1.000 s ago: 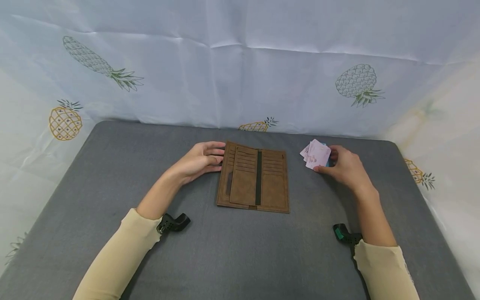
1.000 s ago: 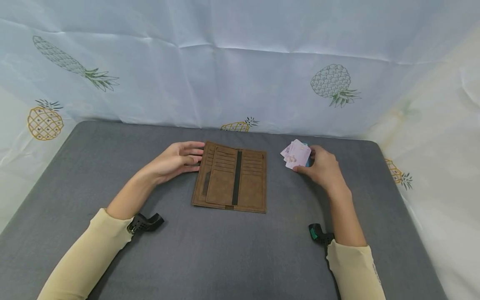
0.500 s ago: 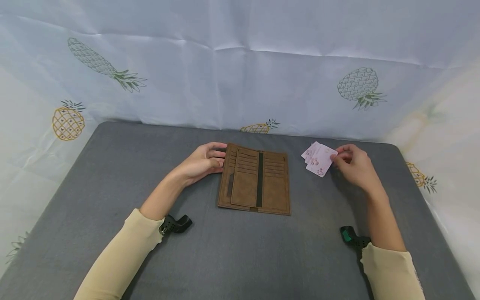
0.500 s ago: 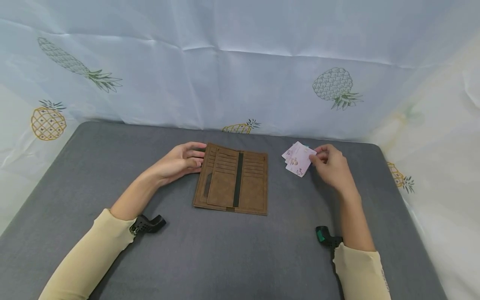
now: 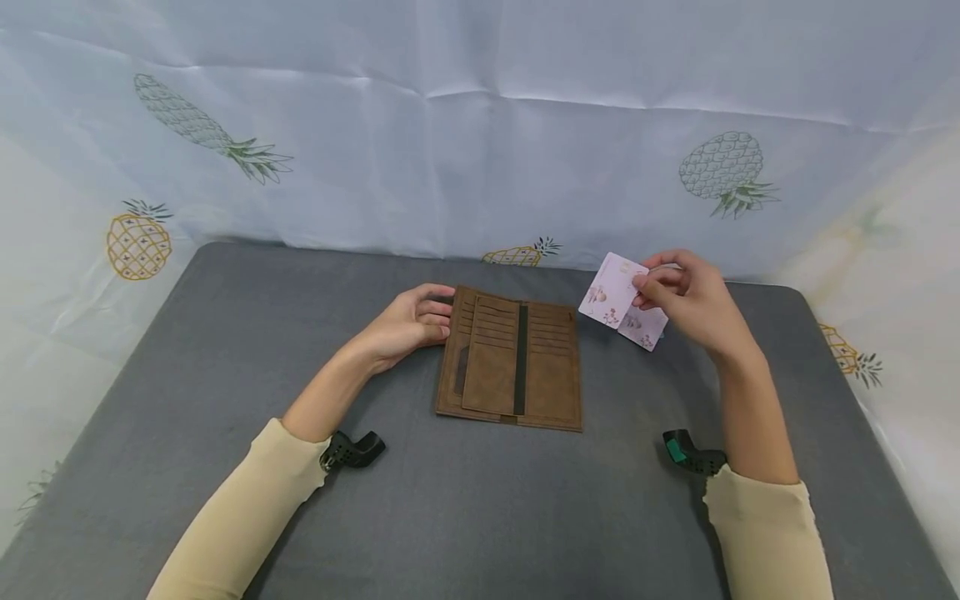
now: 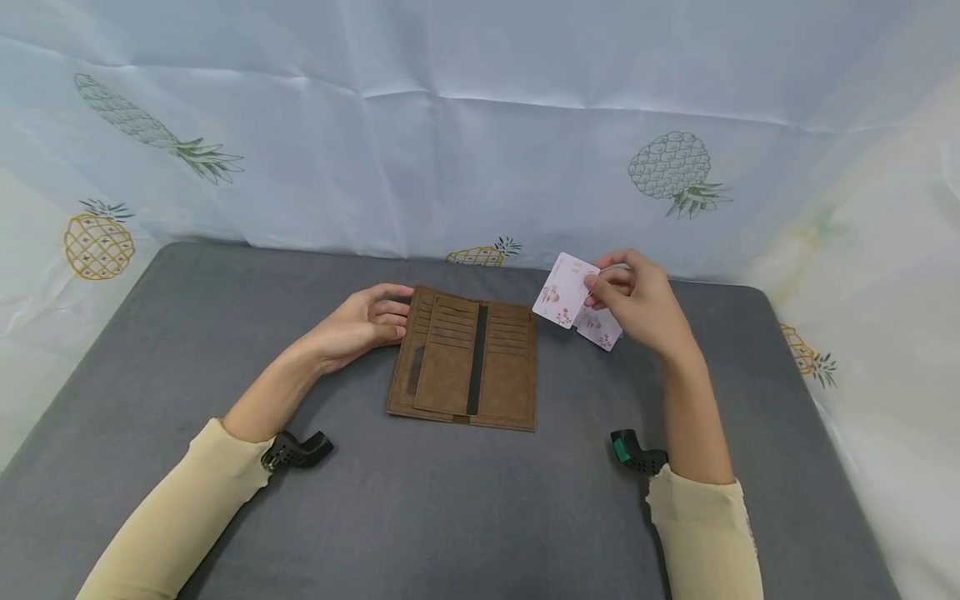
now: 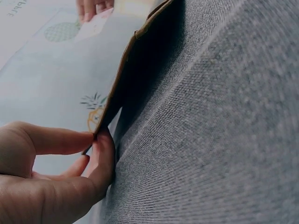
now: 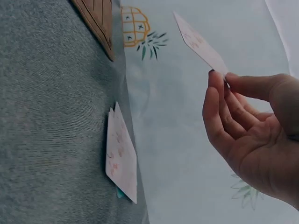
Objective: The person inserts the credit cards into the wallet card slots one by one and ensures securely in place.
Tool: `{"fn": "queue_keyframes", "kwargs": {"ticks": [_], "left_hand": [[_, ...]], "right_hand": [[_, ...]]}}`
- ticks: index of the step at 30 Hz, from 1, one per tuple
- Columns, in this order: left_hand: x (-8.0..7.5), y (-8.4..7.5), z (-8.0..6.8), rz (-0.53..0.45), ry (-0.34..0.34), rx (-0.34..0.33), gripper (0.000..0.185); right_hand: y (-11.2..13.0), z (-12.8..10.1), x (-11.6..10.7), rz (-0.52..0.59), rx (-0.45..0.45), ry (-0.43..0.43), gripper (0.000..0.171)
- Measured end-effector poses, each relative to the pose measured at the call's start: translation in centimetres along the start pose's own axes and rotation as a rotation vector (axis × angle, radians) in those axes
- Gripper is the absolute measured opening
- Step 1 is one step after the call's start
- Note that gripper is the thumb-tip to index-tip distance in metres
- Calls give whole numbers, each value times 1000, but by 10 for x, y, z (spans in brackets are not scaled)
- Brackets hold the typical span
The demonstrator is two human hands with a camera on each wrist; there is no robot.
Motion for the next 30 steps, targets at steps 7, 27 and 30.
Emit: {"fn": "queue_keyframes", "kwargs": {"ticks": [7,27,30], "left_hand": [[0,-3,-1,6,-3,12,70],[4,2,-4,14,-2,28,70],[3,0,-4,11,-6,35,70]], "right_hand": [[4,2,10,20,-28,42,33],[5,5,62,-8,-64,151,26],[6,7,67,17,-73,168,24]]}}
Point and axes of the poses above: each hand's wrist, its own z-axis towards the middle knuckle, its own x-axis out of the palm, y = z × x, the point moved 10 cm from there along z, towards the middle knuckle, and after that the axes turned 6 degrees about -x, right-handed, at the moved point
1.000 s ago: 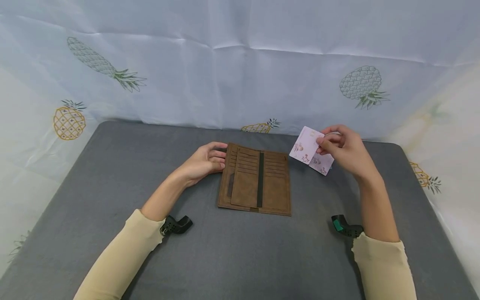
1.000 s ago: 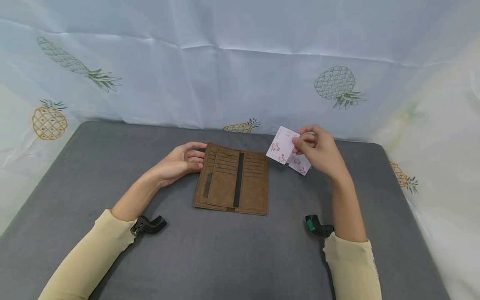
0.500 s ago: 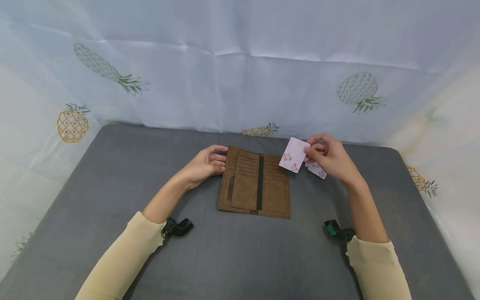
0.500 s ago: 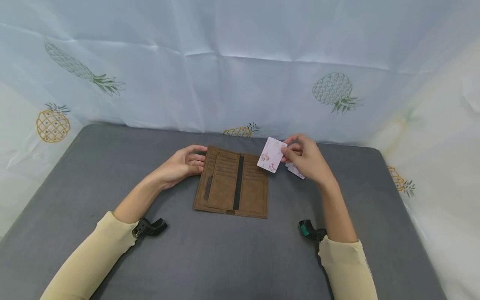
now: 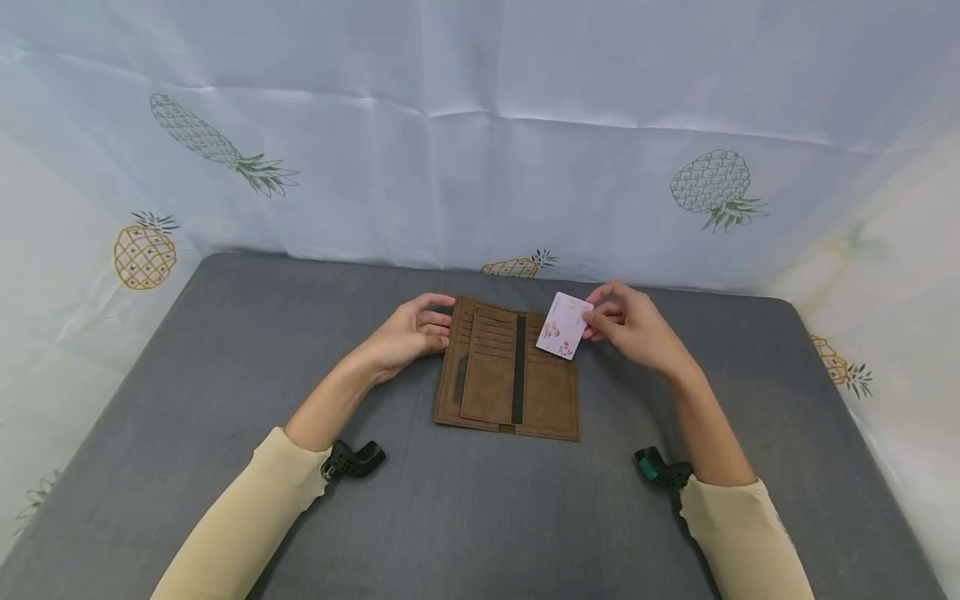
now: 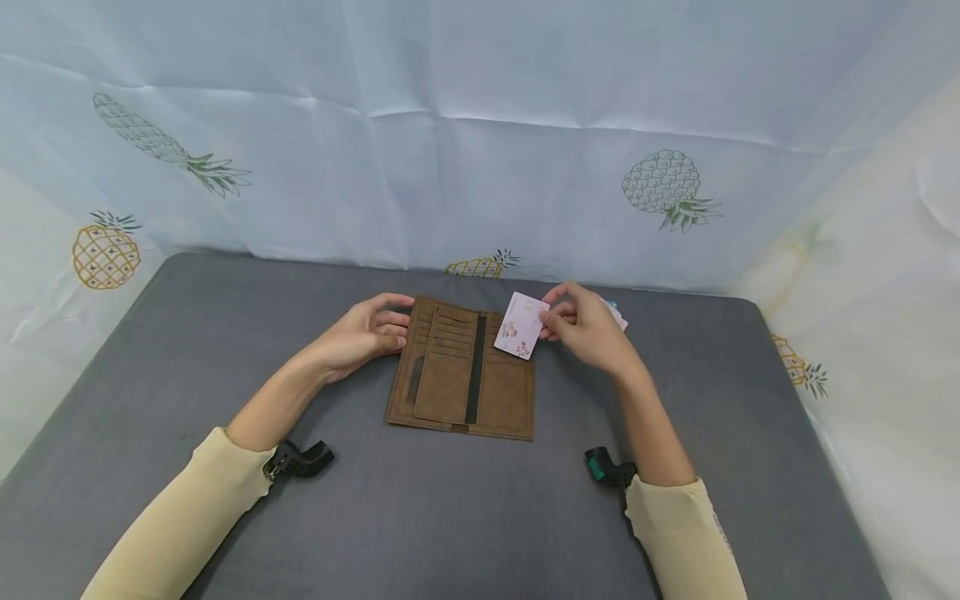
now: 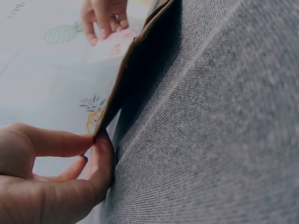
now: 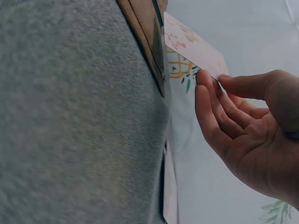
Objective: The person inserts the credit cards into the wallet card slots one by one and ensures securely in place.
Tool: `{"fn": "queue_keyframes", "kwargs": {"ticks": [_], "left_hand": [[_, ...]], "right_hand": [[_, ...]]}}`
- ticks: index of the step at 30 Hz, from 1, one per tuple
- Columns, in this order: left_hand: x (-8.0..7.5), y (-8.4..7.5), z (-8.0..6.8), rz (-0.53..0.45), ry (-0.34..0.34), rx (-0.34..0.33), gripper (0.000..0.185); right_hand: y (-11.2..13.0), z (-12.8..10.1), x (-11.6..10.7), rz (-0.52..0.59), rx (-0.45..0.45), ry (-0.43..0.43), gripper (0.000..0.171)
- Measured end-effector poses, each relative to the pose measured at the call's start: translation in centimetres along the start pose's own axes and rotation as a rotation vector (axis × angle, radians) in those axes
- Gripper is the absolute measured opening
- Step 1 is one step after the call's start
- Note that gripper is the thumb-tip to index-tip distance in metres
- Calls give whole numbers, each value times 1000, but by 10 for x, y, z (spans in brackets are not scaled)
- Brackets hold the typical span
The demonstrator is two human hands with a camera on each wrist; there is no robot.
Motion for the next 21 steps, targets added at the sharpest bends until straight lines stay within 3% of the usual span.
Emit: {"fn": "queue_keyframes", "kwargs": {"ticks": [21], "left_hand": [[2,-2,0,19,-18,11,69]], "right_hand": [[-10,6,30,-50,-13,140,17]]}}
Point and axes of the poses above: each hand's wrist, its own z-axis towards the middle knuckle, its own x-axis out of the palm, y = z × x, the point moved 10 cm from there along z, towards the middle knuckle, and after that the axes turned 6 degrees about -x, right-handed, at the moved point
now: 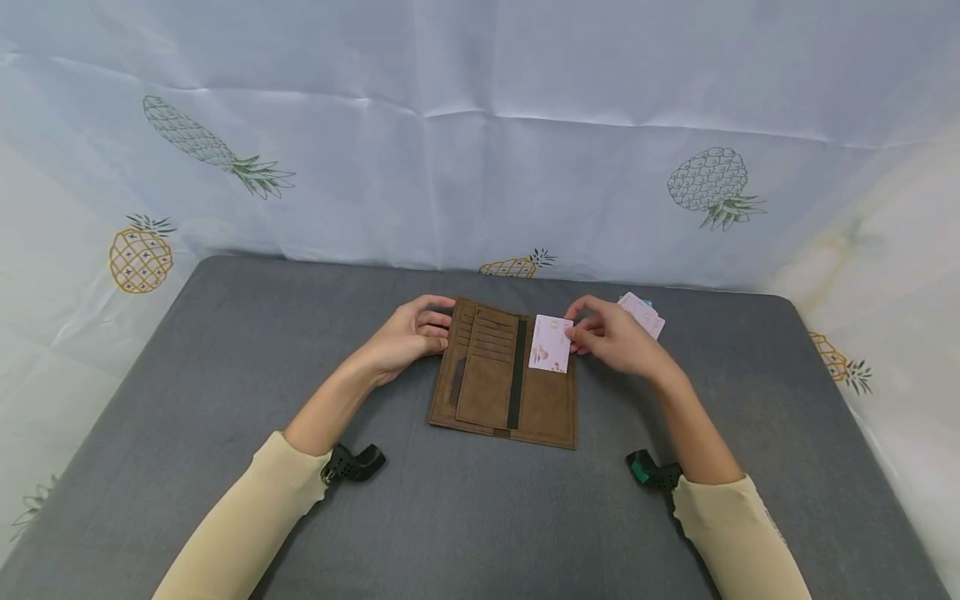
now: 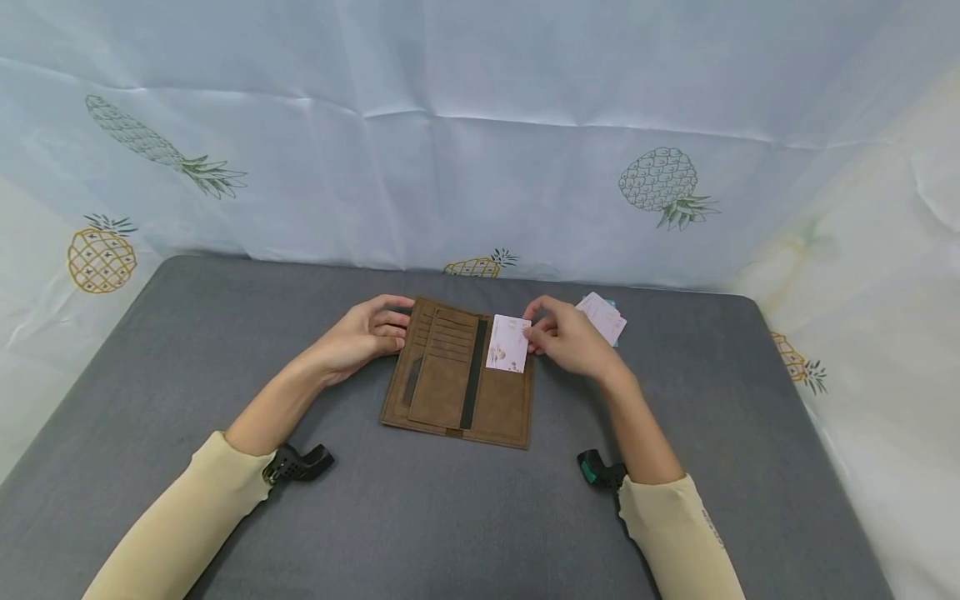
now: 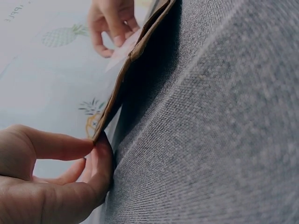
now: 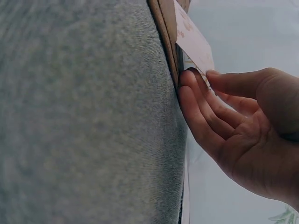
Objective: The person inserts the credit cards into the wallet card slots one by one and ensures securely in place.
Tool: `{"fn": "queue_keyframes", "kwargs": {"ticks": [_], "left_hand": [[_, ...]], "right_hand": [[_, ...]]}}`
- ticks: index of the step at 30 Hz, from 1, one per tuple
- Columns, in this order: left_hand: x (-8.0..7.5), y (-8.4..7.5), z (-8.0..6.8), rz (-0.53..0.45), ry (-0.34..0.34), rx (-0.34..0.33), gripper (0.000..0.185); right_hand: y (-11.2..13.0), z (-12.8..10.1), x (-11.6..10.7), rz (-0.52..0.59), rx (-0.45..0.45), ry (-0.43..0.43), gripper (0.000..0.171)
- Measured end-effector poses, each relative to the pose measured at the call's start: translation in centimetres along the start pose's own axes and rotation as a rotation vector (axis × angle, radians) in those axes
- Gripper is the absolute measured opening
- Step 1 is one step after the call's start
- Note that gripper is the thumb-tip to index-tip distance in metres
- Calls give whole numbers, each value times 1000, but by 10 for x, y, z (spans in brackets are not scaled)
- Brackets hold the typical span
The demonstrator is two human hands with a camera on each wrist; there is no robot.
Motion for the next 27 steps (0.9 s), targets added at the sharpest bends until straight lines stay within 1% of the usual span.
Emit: {"fn": "queue_keyframes", "kwargs": {"ticks": [8,16,23,27], "left_hand": [[1,-1,-1,16,-4,2,69],[-1,0,0,21,-3,5,69],[-1,0,1,24,0,6,69],[-1,0,1,24,0,6,69]], "right_hand": [[-3,-2,3,-49,14,26,15],[5,-3,9,-75,-36,63,9],[5,-3,13,-104,-30,106,8],[6,-4,15,-131,-44,124,8]]}}
Point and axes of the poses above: each hand's wrist, its own z-axis towards the middle knuckle, its own x-axis out of the palm, y = z × x, the point moved 10 cm from there along z, towards the middle knuckle, and after that the axes turned 6 degrees about -x, right-handed, at the moved point
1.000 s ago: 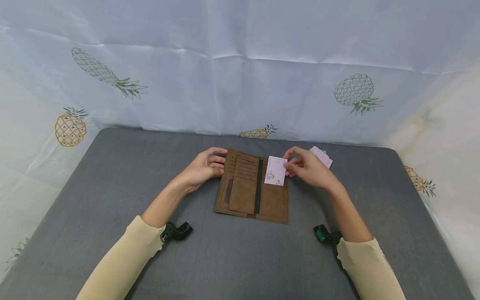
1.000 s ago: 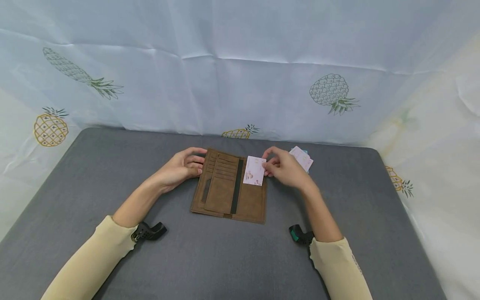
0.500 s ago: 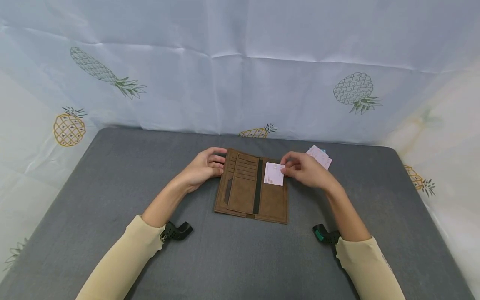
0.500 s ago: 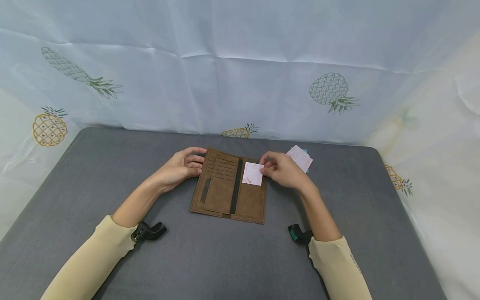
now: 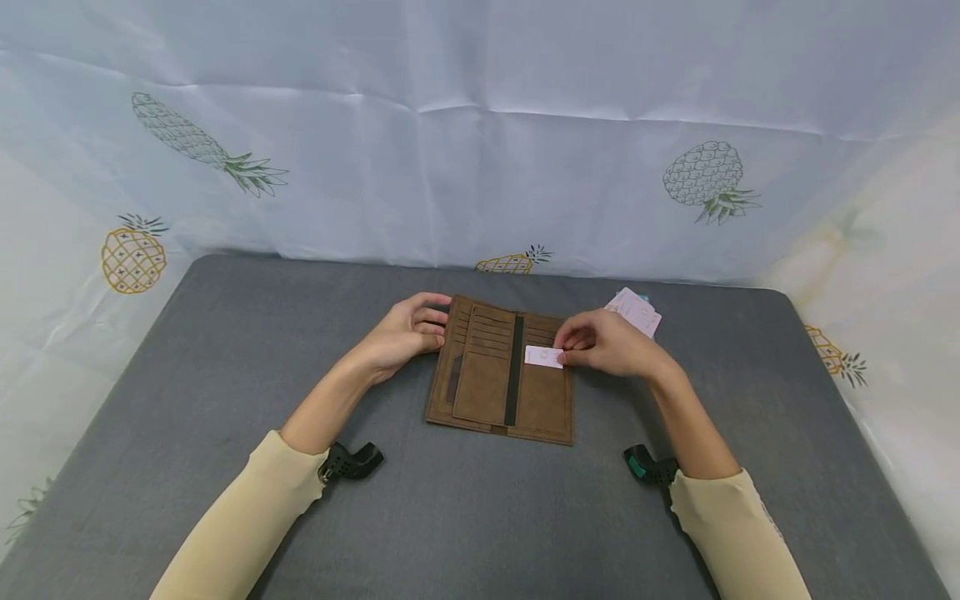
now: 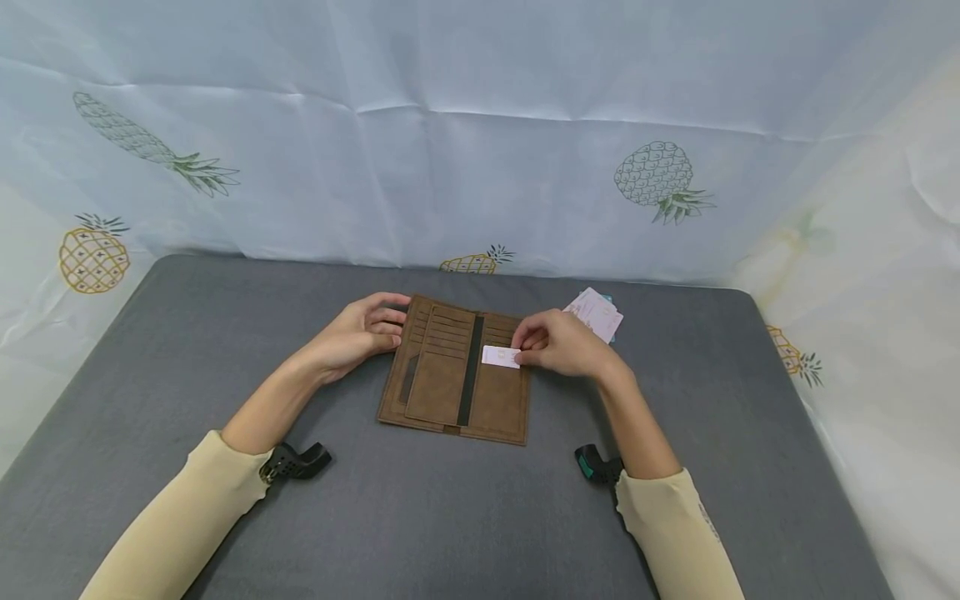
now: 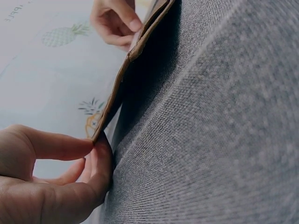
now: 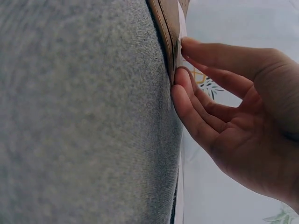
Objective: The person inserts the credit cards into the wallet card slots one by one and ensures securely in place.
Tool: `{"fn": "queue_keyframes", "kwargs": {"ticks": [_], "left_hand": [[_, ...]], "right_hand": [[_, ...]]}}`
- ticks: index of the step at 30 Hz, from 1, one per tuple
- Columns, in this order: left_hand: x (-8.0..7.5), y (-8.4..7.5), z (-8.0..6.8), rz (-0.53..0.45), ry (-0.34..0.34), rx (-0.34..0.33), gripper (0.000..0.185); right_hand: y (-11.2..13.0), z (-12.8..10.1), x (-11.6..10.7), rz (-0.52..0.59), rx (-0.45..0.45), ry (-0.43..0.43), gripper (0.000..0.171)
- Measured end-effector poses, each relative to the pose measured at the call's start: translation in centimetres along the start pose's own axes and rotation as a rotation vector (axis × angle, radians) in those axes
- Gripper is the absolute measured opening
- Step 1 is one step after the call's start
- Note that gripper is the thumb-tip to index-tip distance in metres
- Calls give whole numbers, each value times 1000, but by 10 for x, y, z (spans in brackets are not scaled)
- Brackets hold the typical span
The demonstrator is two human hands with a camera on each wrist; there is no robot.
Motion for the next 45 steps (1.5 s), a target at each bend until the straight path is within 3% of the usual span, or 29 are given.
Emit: {"fn": "queue_keyframes", "kwargs": {"ticks": [8,14,21,32,45], "left_hand": [[0,0,0,0,-2,-3,68],[1,0,0,-2,0,0,69],[0,0,-1,1,-5,-1,69],[1,1,1,22,-7,-6,68],[3,1,0,33,-19,-12,70]], "right_hand": [[4,-2,0,-40,-29,8,8],[2,-3,-1,5,-48,14,10],[-19,-15,-27,77,58,-61,23],[-55,-47,-77,25,217,-223,37],[-82,-67,-95,-35,315,-283,46]]}}
Point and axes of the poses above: each hand's wrist, its own z-axis towards the middle knuckle, its own x-axis out of the palm, y = z × x, the point moved 10 cm from there along z, towards the middle knuckle, and after that the axes turned 6 degrees about -x, right-handed, at the moved point
